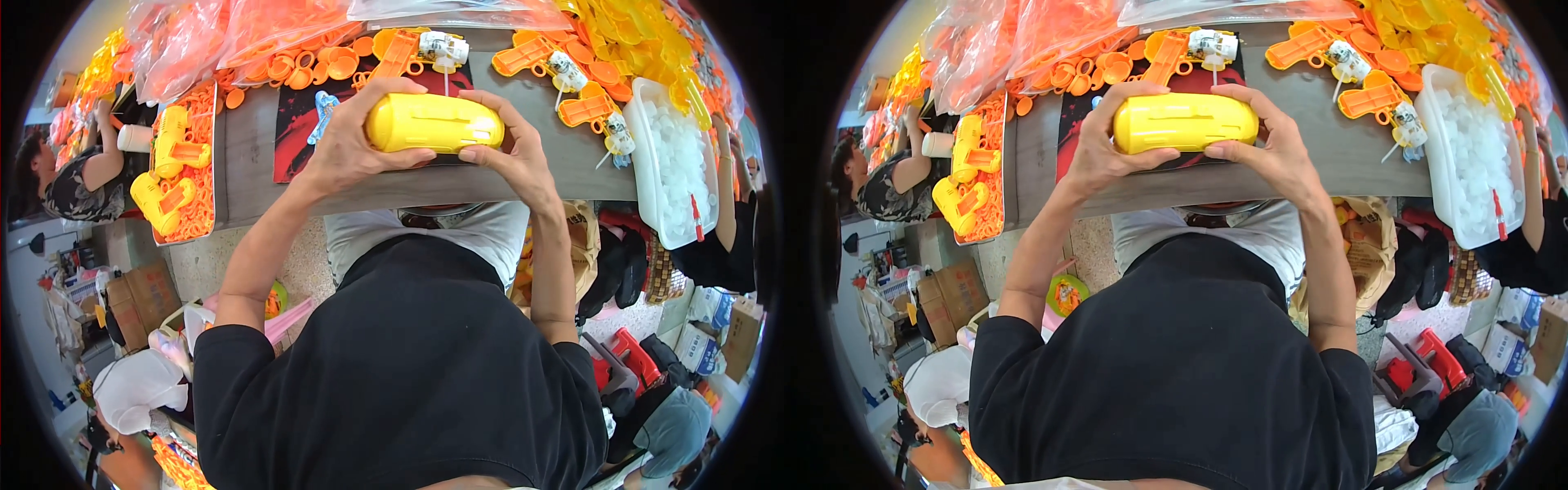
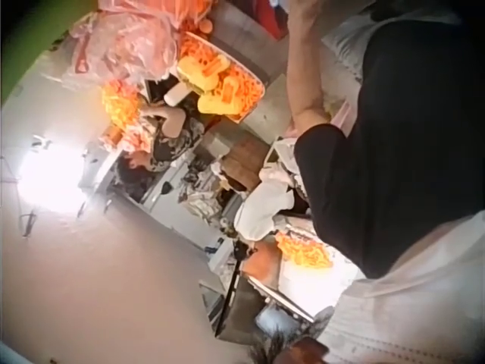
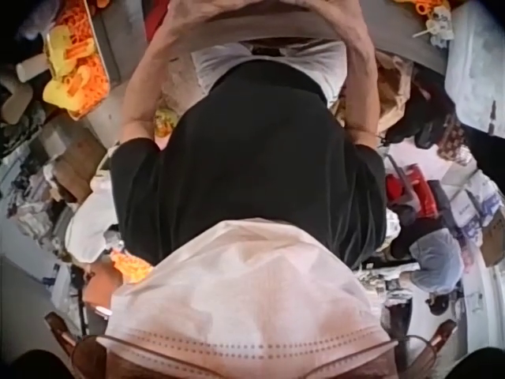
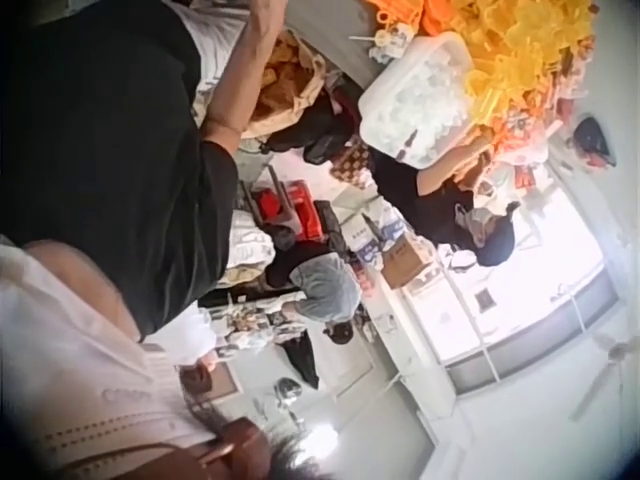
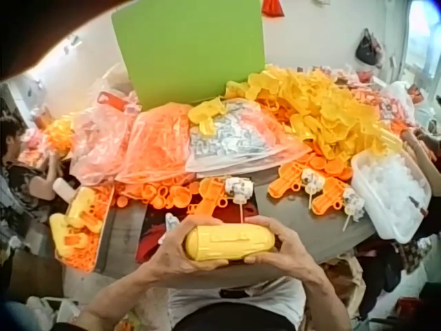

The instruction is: Assembling plastic toy gun components and placing them into packaging at a factory workstation.

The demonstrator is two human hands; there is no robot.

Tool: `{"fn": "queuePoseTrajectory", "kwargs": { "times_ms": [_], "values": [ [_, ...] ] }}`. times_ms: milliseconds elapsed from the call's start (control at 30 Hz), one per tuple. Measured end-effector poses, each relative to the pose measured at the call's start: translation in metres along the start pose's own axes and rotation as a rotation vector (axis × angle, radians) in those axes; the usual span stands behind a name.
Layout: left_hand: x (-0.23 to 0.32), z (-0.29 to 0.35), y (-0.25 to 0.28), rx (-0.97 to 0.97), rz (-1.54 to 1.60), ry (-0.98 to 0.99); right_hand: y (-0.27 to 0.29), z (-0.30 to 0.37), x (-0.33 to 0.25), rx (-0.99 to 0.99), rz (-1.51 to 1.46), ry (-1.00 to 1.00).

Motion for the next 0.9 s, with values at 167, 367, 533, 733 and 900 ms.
{"fn": "queuePoseTrajectory", "kwargs": {
  "times_ms": [167,367,533,733,900],
  "values": [
    [0.013,-0.017,0.018,-0.055,-0.486,-0.026,0.000,-0.008,-0.040,0.027,0.580,0.334],
    [0.025,-0.038,0.024,-0.079,-0.571,-0.163,-0.013,-0.025,-0.090,0.054,0.954,0.461],
    [0.034,-0.038,0.003,-0.102,-0.542,-0.001,-0.024,-0.029,-0.087,-0.063,0.974,0.468],
    [-0.003,-0.033,0.030,0.003,0.126,0.071,0.017,-0.009,-0.018,0.098,0.425,0.381],
    [-0.025,-0.030,0.021,-0.044,0.357,-0.010,-0.015,0.008,0.007,0.112,-0.124,0.173]
  ]
}}
Point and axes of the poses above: each hand's wrist, its own z-axis away from the middle knuckle, its own y-axis out of the back of the hand, x = y × z, the point moved 3 cm from there along -z, towards the middle knuckle, and after that the axes turned 14 degrees about y, right-handed, at the moved point
